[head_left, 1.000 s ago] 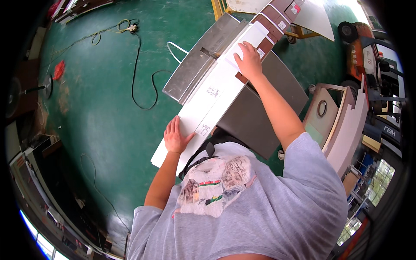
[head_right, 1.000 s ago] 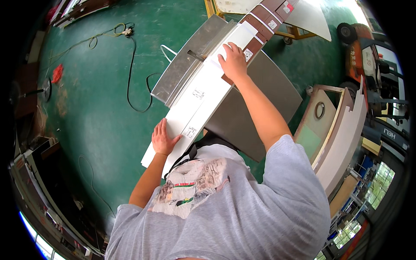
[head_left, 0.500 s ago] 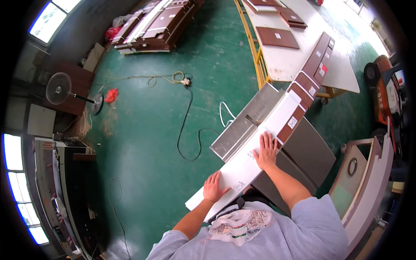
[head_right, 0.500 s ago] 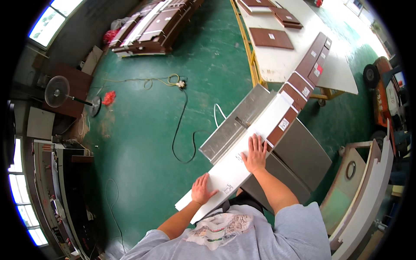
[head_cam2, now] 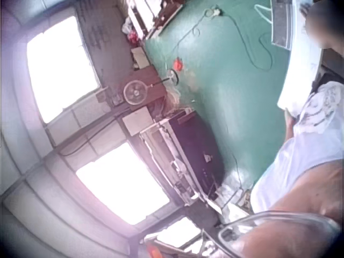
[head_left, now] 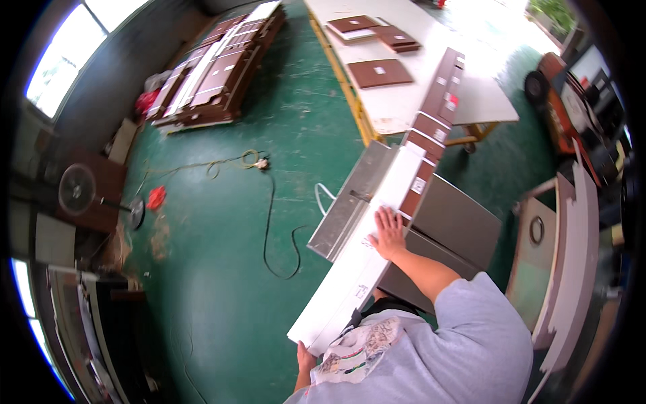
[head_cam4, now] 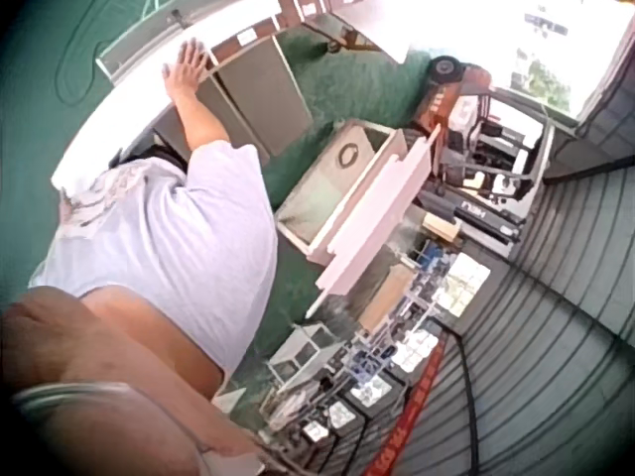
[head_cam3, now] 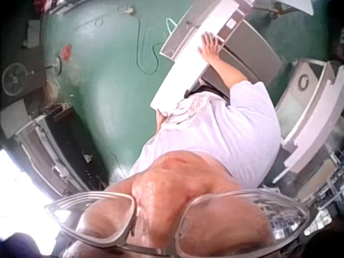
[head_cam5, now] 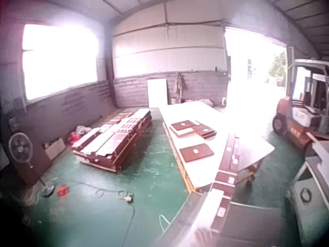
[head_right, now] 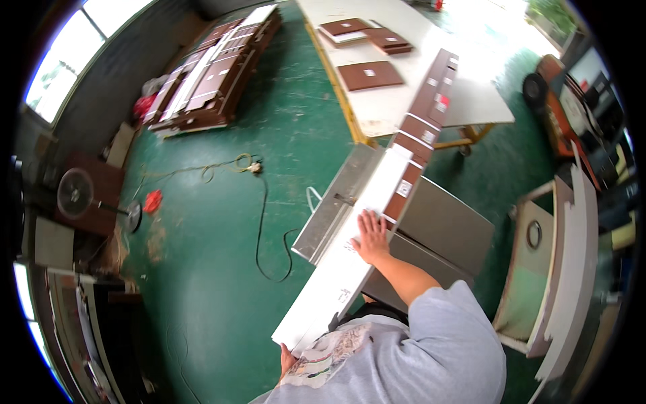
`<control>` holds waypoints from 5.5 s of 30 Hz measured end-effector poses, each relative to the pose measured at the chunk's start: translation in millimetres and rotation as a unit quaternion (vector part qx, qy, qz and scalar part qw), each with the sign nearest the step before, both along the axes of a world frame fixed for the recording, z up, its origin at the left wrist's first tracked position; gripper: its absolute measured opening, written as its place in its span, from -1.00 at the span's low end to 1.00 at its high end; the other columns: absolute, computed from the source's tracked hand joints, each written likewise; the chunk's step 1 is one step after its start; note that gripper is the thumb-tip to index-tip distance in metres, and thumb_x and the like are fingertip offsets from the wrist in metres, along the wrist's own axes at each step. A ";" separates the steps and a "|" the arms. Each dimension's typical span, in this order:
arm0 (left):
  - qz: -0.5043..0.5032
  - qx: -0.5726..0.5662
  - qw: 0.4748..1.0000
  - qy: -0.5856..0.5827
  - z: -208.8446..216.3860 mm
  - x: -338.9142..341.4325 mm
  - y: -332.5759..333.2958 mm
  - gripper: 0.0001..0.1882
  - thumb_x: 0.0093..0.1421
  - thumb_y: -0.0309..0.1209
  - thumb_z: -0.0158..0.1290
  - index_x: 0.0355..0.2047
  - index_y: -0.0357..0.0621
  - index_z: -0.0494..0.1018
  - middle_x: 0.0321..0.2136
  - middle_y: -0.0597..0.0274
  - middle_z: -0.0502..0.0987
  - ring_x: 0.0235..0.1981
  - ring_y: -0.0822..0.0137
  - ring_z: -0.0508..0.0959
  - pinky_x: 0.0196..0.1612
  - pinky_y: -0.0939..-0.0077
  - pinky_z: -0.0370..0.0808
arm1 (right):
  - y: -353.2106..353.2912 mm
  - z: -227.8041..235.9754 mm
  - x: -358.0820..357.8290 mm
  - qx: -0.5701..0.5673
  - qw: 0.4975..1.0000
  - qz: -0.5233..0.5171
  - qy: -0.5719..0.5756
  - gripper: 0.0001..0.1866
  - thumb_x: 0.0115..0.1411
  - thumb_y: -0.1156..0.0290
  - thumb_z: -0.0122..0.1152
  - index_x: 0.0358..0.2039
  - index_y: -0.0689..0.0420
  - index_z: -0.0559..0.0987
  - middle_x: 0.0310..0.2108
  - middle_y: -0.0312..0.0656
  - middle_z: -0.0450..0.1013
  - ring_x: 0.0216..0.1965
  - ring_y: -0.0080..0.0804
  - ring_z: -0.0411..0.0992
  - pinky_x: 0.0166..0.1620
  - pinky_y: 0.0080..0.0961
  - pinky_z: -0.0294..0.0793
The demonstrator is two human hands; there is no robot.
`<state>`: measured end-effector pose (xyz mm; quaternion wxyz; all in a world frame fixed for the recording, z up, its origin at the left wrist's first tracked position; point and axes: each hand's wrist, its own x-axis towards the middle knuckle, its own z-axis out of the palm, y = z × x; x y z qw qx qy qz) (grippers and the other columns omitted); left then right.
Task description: The person picks up several small brown wood panels from a table and carries them to a different workstation. They then place the panels one by one onto a larger white board on the workstation surface, aligning them along the edge.
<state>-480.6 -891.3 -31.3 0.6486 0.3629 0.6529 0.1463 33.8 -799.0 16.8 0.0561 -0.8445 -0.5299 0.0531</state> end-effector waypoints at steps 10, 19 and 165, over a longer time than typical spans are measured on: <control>0.050 0.034 0.996 -0.064 10.4 24.9 -5.4 -0.23 0.41 0.11 -0.13 0.29 -0.39 0.15 0.09 -0.16 0.46 0.01 0.03 0.57 0.05 0.15 0.54 | -6.7 4.4 0.0 0.027 1.000 -0.009 0.007 -0.14 0.30 -0.13 0.00 0.43 0.14 0.08 0.49 -0.10 -0.10 0.51 -0.10 -0.23 0.47 0.05 -0.34; 0.017 -0.024 0.999 0.016 -9.5 -4.2 -3.1 -0.19 0.40 0.22 -0.19 0.18 -0.40 0.33 -0.05 -0.06 0.56 -0.14 0.17 0.60 -0.09 0.26 0.54 | -9.4 2.1 4.8 0.047 0.997 -0.034 0.044 -0.10 0.28 -0.05 0.11 0.45 0.15 0.00 0.50 -0.04 -0.19 0.51 -0.05 -0.26 0.47 0.07 -0.32; -0.589 0.333 0.736 -0.024 -2.5 521.1 455.1 -0.72 0.14 -0.36 0.06 -0.27 -0.33 0.61 -0.37 -0.13 0.65 -0.30 -0.02 0.67 -0.19 0.16 0.61 | -85.8 354.0 66.2 0.432 0.825 -0.234 -0.279 -0.83 0.32 0.46 0.23 -0.33 0.29 0.68 -0.44 -0.22 0.65 -0.50 -0.53 0.52 -0.38 -0.63 0.47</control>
